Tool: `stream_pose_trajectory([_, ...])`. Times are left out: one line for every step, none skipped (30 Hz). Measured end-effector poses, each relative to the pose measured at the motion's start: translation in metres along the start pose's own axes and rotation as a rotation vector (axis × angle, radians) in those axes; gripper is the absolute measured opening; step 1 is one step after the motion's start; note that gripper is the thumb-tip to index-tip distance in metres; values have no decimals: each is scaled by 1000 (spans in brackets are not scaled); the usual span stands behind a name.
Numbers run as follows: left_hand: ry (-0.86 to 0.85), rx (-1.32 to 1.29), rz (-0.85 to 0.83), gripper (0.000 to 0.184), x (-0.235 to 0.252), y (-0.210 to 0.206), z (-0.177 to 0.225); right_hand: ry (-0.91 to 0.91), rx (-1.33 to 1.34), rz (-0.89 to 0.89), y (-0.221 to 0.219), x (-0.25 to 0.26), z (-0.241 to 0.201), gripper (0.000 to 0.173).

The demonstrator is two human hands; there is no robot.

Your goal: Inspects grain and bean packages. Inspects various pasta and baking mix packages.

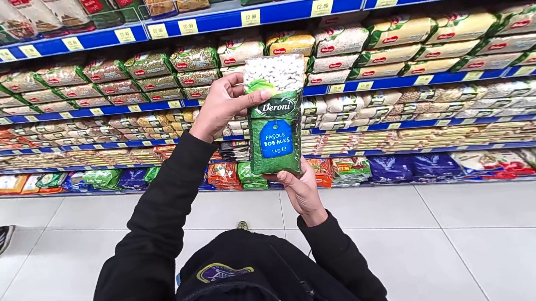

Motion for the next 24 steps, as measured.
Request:
stream_pose_trajectory([0, 2, -5, 43, 0, 0, 0, 1, 4, -4, 0, 0, 0, 75])
stream_pose_trajectory([-1, 7, -6, 42, 1, 0, 1, 0, 4, -4, 1, 1, 0, 75])
stream_pose_trajectory([-5, 9, -8, 41, 2, 0, 1, 1, 2, -3, 1, 1, 0, 75])
stream_pose_trajectory([-10, -2, -16, 41, 6, 0, 0, 3, -3, -4, 1, 2, 0, 75])
stream_pose_trajectory([-13, -30, -28, 42, 11, 2, -2, 6, -5, -5, 0, 2, 0, 75])
stream_pose_trajectory([-16, -43, -34, 44, 15, 3, -4, 10, -6, -3, 0, 2, 0, 75])
stream_pose_trajectory([-18, -46, -32, 46, 17, 4, -6, 11, -4, -3, 0, 2, -1, 76])
stream_pose_trajectory([-14, -44, -31, 47, 18, 4, -6, 11, -1, -2, 0, 3, -1, 76])
stream_pose_trajectory([-8, -39, -25, 47, 19, 4, -6, 10, 0, -2, 0, 5, -2, 75])
stream_pose_trajectory([2, -34, -19, 47, 19, 4, -7, 8, 4, -1, 0, 5, -2, 75])
stream_pose_trajectory([12, -28, -16, 47, 19, 4, -8, 4, 6, -2, 1, 4, -2, 75])
stream_pose_trajectory([15, -32, -14, 47, 20, 4, -8, 4, 6, -5, 1, 6, -2, 75])
stream_pose_trajectory([15, -33, -10, 47, 21, 4, -8, 3, 7, -10, 1, 7, -2, 75])
stream_pose_trajectory([15, -32, -11, 48, 21, 5, -9, 1, 9, -10, 2, 7, -1, 75])
stream_pose_trajectory([11, -34, -14, 48, 21, 5, -9, -1, 12, -11, 2, 7, -1, 75])
stream_pose_trajectory([5, -37, -18, 47, 22, 5, -9, -2, 13, -12, 2, 8, -1, 75])
stream_pose_trajectory([3, -34, -18, 47, 22, 5, -9, -8, 12, -11, 3, 7, -1, 76])
stream_pose_trajectory([3, -25, -15, 47, 22, 5, -9, -11, 13, -12, 3, 7, -1, 76])
stream_pose_trajectory([2, -19, -14, 48, 23, 6, -9, -11, 12, -15, 4, 8, 0, 76])
stream_pose_trajectory([2, -18, -17, 48, 22, 6, -10, -9, 11, -20, 4, 8, 0, 76])
stream_pose_trajectory([0, -13, -22, 48, 22, 6, -9, -4, 3, -29, 5, 8, 0, 76])
stream_pose_trajectory([-4, 2, -27, 49, 20, 5, -9, -2, -11, -30, 5, 8, 0, 76])
stream_pose_trajectory([-10, 36, -35, 52, 18, 5, -8, -1, -34, -21, 6, 8, -1, 76])
stream_pose_trajectory([-24, 87, -47, 57, 16, 6, -6, 5, -69, -15, 5, 11, -1, 76])
Point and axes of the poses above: each hand's wrist, its own x-axis towards the middle knuckle, its own y-axis out of the back of the hand, z = x × y, the point moved 6 cm from there along x, towards the middle knuckle, and after that the axes turned 6 degrees about x, right-handed, at the moved point
